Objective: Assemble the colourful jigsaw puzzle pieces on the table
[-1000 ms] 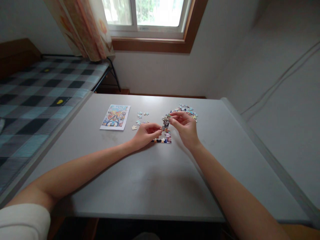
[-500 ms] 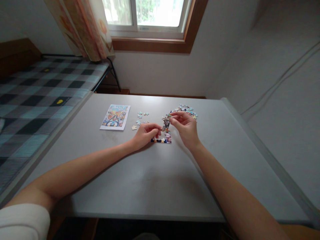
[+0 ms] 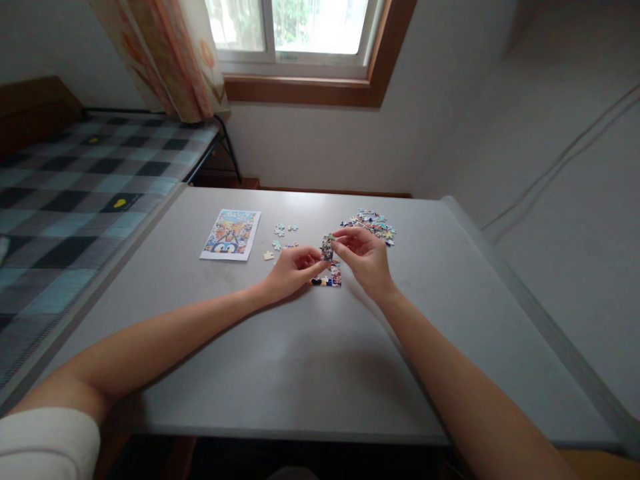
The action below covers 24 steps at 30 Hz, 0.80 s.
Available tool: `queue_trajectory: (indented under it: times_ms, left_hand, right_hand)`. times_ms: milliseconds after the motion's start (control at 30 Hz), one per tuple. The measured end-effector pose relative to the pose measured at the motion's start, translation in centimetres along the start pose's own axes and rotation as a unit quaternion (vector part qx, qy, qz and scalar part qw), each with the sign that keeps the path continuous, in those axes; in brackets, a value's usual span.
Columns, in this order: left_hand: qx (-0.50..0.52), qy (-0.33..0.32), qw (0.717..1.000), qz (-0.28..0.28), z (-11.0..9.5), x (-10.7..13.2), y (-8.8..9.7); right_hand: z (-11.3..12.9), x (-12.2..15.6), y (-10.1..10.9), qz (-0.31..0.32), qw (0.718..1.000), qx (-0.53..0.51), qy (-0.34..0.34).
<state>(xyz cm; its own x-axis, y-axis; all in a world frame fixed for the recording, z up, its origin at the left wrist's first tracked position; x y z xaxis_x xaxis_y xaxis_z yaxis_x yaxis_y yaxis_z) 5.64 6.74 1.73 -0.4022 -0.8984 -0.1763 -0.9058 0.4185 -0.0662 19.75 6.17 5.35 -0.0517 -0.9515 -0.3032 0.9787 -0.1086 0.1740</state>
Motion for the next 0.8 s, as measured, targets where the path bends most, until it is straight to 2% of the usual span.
queue_trajectory:
  times_ms: [300, 433, 533, 633, 733, 800]
  left_hand:
    - [-0.071, -0.039, 0.997, -0.014, -1.0, 0.1, 0.1]
    - [-0.075, -0.039, 0.996, -0.025, -0.8, 0.1, 0.3]
    - [-0.074, -0.030, 0.996, -0.042, -0.4, 0.0, 0.6]
    - [-0.109, -0.037, 0.992, -0.049, -0.5, 0.1, 0.6]
    - [-0.220, -0.096, 0.971, -0.019, -1.4, 0.5, 0.0]
    - [-0.318, -0.156, 0.934, 0.034, -2.0, 0.9, -0.8]
  right_hand:
    - [-1.0, -0.1, -0.5, 0.050, 0.998, 0.027, 0.008]
    - [-1.1, -0.1, -0.8, 0.071, 0.997, 0.028, 0.010]
    - [-1.4, -0.4, -0.3, 0.058, 0.998, 0.003, -0.002]
    - [-2.2, -1.0, 0.9, 0.011, 1.000, -0.012, -0.014]
    - [-3.4, -1.6, 1.9, -0.027, 0.999, -0.012, -0.030]
    - [-4.3, -1.8, 2.4, -0.040, 0.998, -0.022, -0.042]
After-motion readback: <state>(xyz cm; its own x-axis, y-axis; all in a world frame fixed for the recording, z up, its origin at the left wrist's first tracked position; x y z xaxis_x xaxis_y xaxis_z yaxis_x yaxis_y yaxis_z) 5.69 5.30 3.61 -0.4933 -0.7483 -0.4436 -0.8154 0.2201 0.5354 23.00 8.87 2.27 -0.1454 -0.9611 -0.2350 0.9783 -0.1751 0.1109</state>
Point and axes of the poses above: each hand's wrist, its own x-axis away from the middle knuckle, its own y-axis out of the back of the hand, z = x × y, the point moved 6 cm from there along -x, towards the middle knuckle, and after that the axes turned 9 degrees about x, right-handed, at the moved point
